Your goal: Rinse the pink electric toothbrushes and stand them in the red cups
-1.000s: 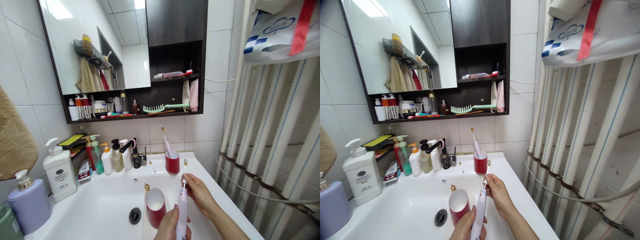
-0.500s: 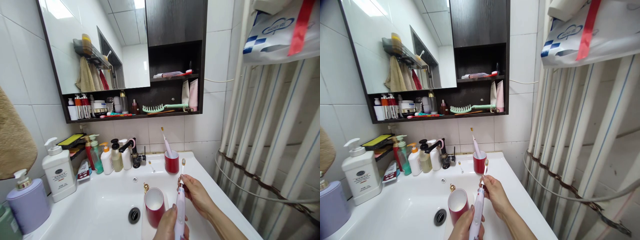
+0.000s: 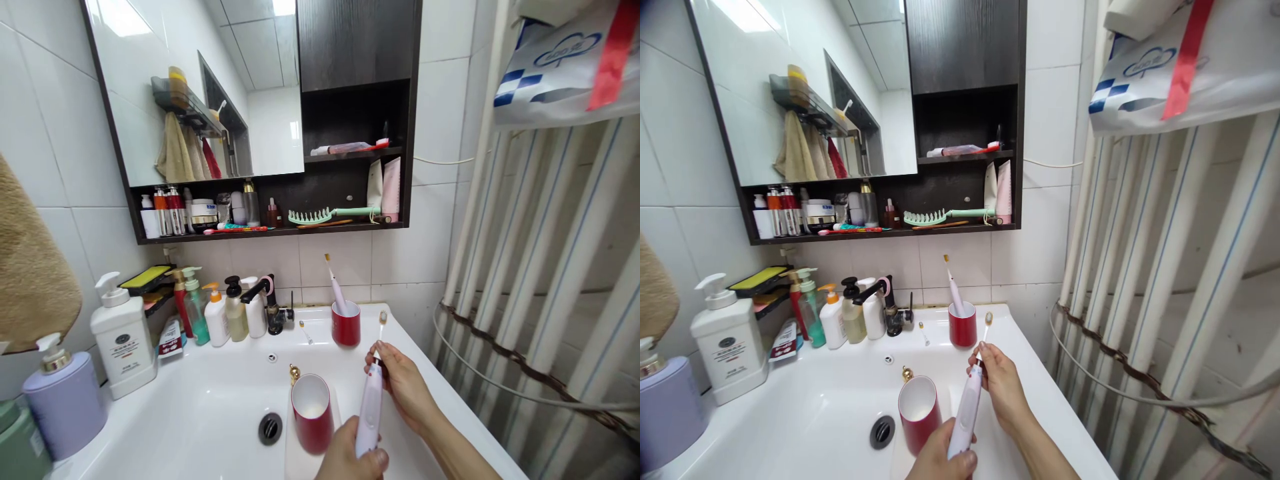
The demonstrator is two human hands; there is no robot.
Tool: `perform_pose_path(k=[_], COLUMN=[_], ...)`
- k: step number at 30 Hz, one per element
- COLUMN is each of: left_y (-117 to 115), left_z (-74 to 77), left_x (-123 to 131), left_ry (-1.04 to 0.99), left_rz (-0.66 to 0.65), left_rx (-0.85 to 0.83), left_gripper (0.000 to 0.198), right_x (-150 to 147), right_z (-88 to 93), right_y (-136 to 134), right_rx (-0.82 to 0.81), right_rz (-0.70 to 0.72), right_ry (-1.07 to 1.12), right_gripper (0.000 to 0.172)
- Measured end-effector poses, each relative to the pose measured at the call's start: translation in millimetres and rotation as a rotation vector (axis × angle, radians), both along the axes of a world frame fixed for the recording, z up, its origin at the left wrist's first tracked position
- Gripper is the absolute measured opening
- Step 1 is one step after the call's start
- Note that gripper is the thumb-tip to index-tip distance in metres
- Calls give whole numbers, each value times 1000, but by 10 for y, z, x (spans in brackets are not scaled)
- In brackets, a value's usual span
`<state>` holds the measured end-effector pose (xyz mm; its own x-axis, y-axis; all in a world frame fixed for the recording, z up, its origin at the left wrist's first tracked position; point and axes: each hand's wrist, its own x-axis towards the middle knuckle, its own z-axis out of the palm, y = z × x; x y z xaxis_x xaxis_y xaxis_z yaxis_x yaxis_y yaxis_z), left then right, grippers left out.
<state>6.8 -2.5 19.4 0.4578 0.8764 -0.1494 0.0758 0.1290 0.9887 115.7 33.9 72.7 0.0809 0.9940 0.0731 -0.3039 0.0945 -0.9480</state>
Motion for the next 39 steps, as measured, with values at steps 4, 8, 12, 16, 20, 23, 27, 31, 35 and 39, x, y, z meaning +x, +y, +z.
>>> perform_pose_path(k=[4,8,12,16,20,23,27,31,35,39], left_y=[-23,-28,-26,-33,-49,-63,-67,-53,-44,-37], left_z=[-65,-109,-106,-67,-42,-42,-33,-24,-34,-41], left_x=[14,22,23,29,51,67,65,52,49,42], left_ry=[-63,-113,-105,-72,-60,-52,19,55,15,88], left_rz=[42,58,69,93,109,131,160,185,139,215], left_rx=[80,98,107,88,93,84,127,140,84,124], left_gripper=[18,22,23,17,12,12,9,9,11,14], right_x=[0,-16,-28,-27,-33,-49,-67,-74,-74,-84], right_z=[16,4,-21,-33,-20,-13,-13,-10,-18,-45], right_y=[-11,-6,-11,-10,-2,-12,-38,-51,-33,-8], right_rx=[10,27,41,42,37,52,46,41,25,13], right_rz=[48,71,85,92,85,94,106,99,94,36], right_ry=[-9,-15,-22,-31,-57,-79,-94,-82,-99,-109], right_gripper=[18,19,18,17,18,20,21,20,20,19])
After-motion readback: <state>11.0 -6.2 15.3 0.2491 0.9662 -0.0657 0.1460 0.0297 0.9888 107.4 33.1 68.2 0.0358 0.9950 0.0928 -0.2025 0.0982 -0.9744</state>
